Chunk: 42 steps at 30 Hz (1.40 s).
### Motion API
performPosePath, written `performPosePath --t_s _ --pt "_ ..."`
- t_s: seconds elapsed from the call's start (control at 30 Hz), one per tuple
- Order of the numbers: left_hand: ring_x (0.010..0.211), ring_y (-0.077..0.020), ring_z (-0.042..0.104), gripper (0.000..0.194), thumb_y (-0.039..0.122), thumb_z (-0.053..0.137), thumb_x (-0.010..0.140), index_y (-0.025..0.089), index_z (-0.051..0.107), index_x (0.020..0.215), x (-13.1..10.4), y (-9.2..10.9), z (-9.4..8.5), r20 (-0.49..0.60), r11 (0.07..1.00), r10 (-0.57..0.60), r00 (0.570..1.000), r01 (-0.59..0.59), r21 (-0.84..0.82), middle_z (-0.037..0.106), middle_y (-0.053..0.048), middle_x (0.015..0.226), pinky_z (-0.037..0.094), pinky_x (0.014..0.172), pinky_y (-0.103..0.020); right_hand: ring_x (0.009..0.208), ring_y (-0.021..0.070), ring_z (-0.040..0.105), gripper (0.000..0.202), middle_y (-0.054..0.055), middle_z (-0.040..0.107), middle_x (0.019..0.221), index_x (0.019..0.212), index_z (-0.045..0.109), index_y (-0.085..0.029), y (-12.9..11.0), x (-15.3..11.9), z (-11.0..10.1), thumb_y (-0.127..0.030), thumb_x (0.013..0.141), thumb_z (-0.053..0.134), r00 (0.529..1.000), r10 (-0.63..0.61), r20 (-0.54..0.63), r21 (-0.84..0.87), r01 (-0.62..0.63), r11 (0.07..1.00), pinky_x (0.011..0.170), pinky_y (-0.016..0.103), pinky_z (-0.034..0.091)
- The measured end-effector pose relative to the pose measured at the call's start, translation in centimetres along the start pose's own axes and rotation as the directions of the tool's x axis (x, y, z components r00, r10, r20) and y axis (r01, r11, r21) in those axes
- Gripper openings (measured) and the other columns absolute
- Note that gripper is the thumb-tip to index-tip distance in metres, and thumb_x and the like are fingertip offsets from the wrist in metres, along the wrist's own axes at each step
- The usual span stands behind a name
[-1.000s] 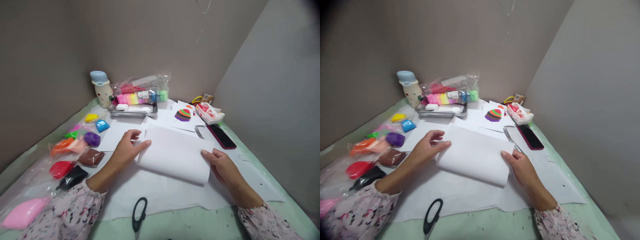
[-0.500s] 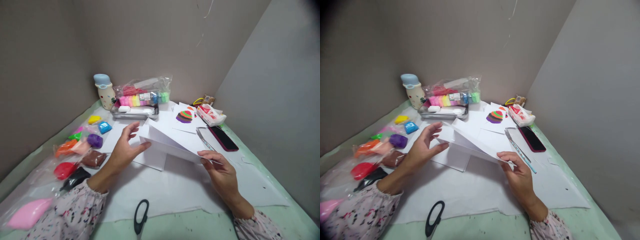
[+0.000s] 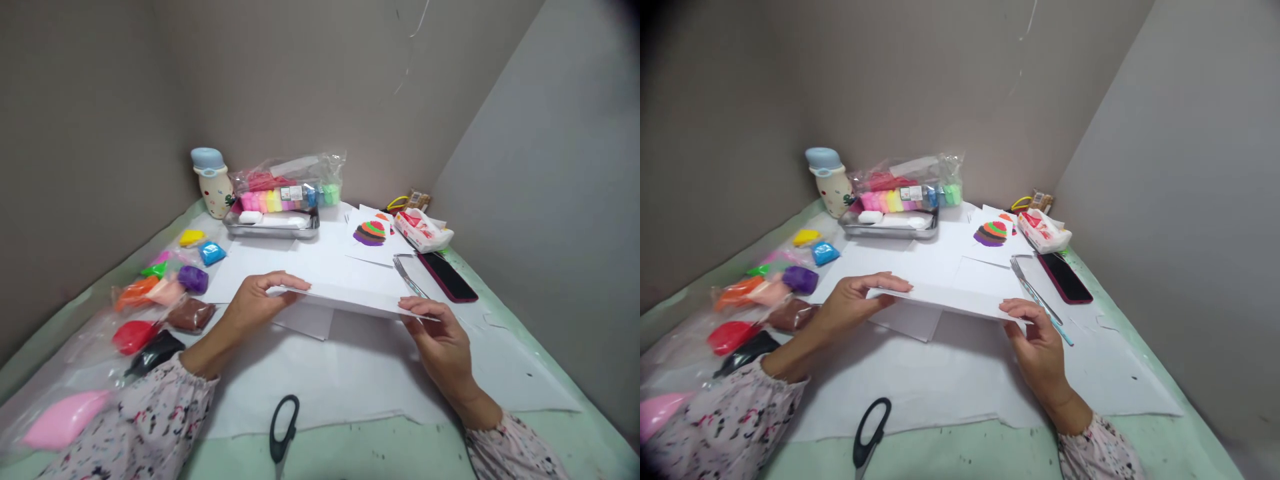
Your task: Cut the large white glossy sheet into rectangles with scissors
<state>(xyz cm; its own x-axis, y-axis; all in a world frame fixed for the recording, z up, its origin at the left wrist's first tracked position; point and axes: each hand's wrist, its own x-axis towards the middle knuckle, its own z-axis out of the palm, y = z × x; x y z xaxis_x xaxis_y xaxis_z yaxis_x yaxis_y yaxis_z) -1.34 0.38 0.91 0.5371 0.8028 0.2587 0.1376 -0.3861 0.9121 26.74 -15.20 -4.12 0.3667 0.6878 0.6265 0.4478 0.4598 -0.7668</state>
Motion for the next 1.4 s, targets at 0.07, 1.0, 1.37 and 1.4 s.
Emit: performPosePath --t_s 0.07,1.0,1.37,1.4 --pt "0.096 -0.0237 0.072 0.012 0.031 0.076 0.078 0.023 0.080 0.086 -0.1 0.2 0.2 -0.029 1.000 -0.012 0.999 0.013 0.004 0.080 -0.004 0.095 0.051 0.092 -0.033 0.102 0.0189 0.067 0.016 0.002 0.072 0.101 0.099 0.067 -0.028 0.0 0.0 0.1 -0.017 0.088 0.069 1.000 0.026 -0.014 -0.035 -0.026 0.999 0.095 0.037 0.053" --pt "0.074 -0.0167 0.072 0.033 0.034 0.080 0.078 0.019 0.075 0.108 -0.9 2.2 1.4 0.165 0.827 -0.168 0.972 0.230 -0.513 0.080 -0.004 0.094 0.054 0.066 -0.023 0.066 0.0162 0.060 0.032 -0.001 0.071 0.078 0.086 0.070 -0.021 0.2 0.8 -0.3 -0.045 0.071 0.084 0.743 0.665 -0.081 0.244 -0.632 0.736 0.062 0.027 0.049" --pt "0.075 -0.0235 0.074 0.049 0.042 0.082 0.072 0.016 0.073 0.113 -0.9 2.0 2.0 0.128 0.813 -0.338 0.932 0.358 -0.459 0.080 -0.008 0.092 0.055 0.068 -0.030 0.062 0.0197 0.063 0.032 0.003 0.075 0.081 0.091 0.071 -0.020 -1.0 1.2 0.2 -0.046 0.074 0.080 0.719 0.693 -0.049 0.192 -0.674 0.713 0.057 0.031 0.052" --pt "0.075 -0.0232 0.074 0.049 0.042 0.083 0.071 0.016 0.073 0.113 -0.9 1.9 2.0 0.127 0.807 -0.347 0.929 0.365 -0.465 0.080 -0.007 0.091 0.055 0.067 -0.030 0.062 0.0198 0.064 0.032 0.003 0.075 0.081 0.091 0.071 -0.020 -1.0 1.2 0.2 -0.046 0.074 0.080 0.714 0.699 -0.046 0.196 -0.679 0.707 0.058 0.031 0.052"
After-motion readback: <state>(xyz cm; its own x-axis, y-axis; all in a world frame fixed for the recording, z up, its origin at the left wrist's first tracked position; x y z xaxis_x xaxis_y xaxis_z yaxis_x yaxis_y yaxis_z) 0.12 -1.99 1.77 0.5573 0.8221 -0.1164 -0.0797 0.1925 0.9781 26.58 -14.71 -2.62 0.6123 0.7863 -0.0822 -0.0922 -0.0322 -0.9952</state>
